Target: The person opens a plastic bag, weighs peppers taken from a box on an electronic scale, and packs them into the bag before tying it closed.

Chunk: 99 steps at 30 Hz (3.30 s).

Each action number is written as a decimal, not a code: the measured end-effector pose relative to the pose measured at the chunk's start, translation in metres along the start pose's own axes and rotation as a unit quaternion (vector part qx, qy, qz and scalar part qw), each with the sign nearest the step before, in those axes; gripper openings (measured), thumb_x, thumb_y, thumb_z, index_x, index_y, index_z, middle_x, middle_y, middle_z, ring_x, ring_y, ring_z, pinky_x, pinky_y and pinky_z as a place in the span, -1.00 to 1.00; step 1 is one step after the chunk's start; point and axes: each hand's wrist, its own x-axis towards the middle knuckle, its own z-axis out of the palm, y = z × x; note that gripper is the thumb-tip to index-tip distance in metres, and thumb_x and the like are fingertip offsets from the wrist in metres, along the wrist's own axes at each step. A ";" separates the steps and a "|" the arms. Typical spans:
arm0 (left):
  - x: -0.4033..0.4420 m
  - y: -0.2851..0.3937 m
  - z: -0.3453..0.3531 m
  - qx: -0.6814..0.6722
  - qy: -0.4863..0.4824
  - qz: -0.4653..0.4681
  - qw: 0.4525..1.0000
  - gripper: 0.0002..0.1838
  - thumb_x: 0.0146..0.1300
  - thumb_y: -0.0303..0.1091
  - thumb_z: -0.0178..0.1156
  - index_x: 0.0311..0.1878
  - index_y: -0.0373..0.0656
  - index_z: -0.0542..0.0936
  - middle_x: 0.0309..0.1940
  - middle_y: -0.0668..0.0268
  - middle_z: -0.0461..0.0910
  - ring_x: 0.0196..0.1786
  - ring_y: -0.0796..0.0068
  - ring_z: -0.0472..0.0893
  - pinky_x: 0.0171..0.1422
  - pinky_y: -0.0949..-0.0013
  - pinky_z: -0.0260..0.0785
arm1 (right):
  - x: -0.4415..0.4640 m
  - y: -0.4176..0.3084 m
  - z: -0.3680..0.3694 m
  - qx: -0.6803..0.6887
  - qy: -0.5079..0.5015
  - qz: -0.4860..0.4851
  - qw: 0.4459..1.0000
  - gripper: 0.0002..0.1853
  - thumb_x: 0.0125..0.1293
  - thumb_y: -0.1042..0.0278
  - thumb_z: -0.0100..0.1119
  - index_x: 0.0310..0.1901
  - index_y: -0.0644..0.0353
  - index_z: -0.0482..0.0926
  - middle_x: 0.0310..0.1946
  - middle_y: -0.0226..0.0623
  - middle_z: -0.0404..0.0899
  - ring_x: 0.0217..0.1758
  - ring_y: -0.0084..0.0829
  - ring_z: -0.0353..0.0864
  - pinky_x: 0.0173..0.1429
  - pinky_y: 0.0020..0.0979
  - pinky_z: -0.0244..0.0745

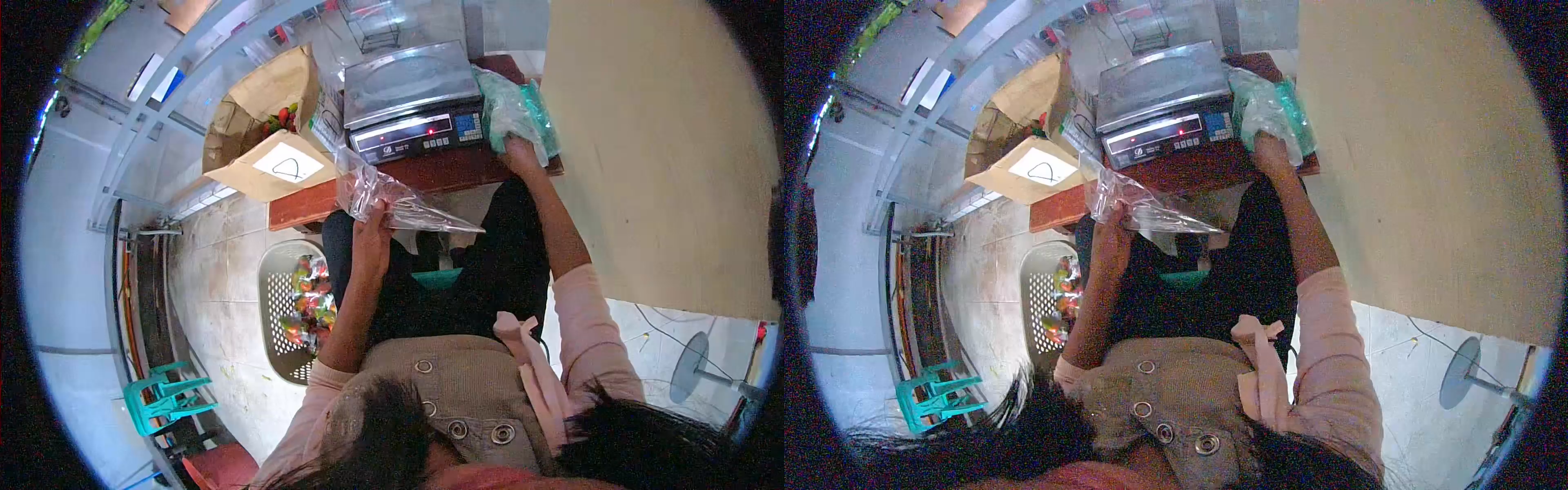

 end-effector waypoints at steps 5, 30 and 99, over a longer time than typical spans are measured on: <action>-0.001 0.010 -0.011 -0.036 -0.020 0.043 0.998 -0.79 0.30 -0.30 0.09 -0.04 -0.12 0.46 -0.20 0.37 0.54 -0.18 0.51 0.54 -0.15 0.39 0.40 | 0.003 -0.004 -0.011 0.013 0.026 0.087 0.996 -0.57 0.10 0.27 0.16 0.03 0.21 0.45 -0.01 0.01 0.47 0.01 -0.04 0.49 0.10 -0.07 0.38; -0.025 0.025 0.008 0.196 0.041 0.142 0.970 -0.71 0.32 -0.18 0.07 -0.14 -0.24 0.56 -0.29 0.38 0.55 -0.20 0.60 0.49 -0.08 0.48 0.31 | -0.127 -0.199 -0.173 0.509 0.089 -0.128 0.846 -0.76 0.18 0.23 0.21 -0.38 0.24 0.47 -0.48 -0.37 0.41 -0.42 -0.46 0.42 -0.31 -0.46 0.34; -0.024 0.034 -0.005 0.195 0.087 0.143 0.966 -0.67 0.36 -0.13 0.00 -0.43 -0.15 0.51 -0.64 0.51 0.33 -0.55 0.70 0.28 -0.45 0.55 0.07 | -0.111 -0.161 -0.059 0.881 -0.077 0.090 0.459 -0.86 0.34 0.27 0.05 -0.31 0.11 0.49 -0.43 -0.47 0.53 -0.38 -0.59 0.54 -0.24 -0.50 0.51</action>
